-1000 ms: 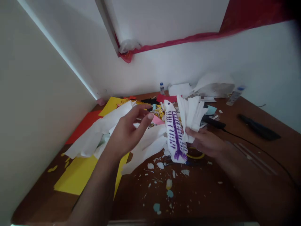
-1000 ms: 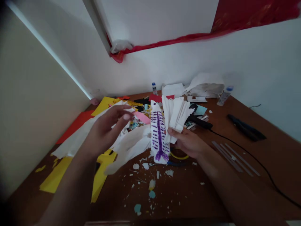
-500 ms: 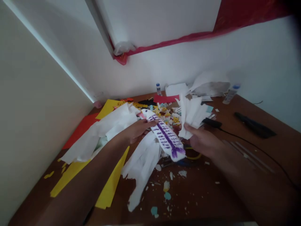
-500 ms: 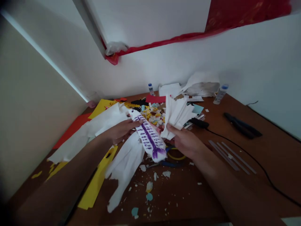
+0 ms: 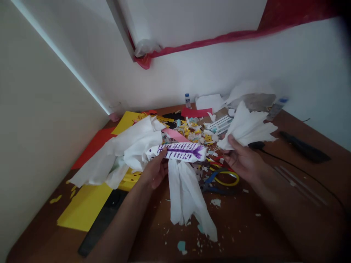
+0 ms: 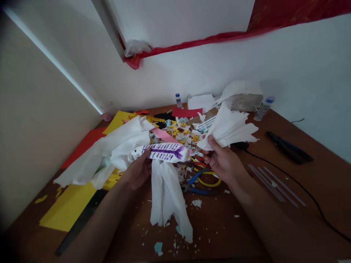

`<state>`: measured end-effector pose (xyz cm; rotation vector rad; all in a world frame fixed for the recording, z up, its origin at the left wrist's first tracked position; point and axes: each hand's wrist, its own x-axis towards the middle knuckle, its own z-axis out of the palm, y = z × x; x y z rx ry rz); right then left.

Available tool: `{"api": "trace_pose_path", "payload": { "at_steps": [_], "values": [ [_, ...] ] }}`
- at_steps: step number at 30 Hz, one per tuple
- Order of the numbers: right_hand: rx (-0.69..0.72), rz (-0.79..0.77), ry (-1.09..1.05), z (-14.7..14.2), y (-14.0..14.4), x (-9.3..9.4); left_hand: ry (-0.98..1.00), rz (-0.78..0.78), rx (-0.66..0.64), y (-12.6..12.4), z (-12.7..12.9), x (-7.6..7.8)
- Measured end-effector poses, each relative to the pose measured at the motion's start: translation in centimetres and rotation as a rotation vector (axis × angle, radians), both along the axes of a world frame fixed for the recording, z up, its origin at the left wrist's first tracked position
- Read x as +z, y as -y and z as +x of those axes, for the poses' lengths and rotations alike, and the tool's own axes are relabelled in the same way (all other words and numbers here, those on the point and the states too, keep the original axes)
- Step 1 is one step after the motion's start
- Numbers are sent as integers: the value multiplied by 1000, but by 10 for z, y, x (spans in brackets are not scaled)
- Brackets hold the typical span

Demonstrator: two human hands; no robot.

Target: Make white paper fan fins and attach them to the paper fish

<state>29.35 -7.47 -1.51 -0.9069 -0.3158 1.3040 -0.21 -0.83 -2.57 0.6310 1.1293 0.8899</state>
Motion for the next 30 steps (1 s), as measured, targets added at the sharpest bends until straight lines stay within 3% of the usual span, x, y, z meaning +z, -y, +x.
{"api": "trace_pose_path", "payload": {
  "at_steps": [10, 15, 30],
  "values": [
    [-204, 97, 59, -4, -2, 1, 84, 47, 125, 2, 16, 6],
    [-306, 129, 124, -8, -1, -4, 104, 65, 181, 7, 23, -2],
    [-323, 79, 323, -15, 3, -6, 95, 113, 240, 18, 23, -21]
  ]
}}
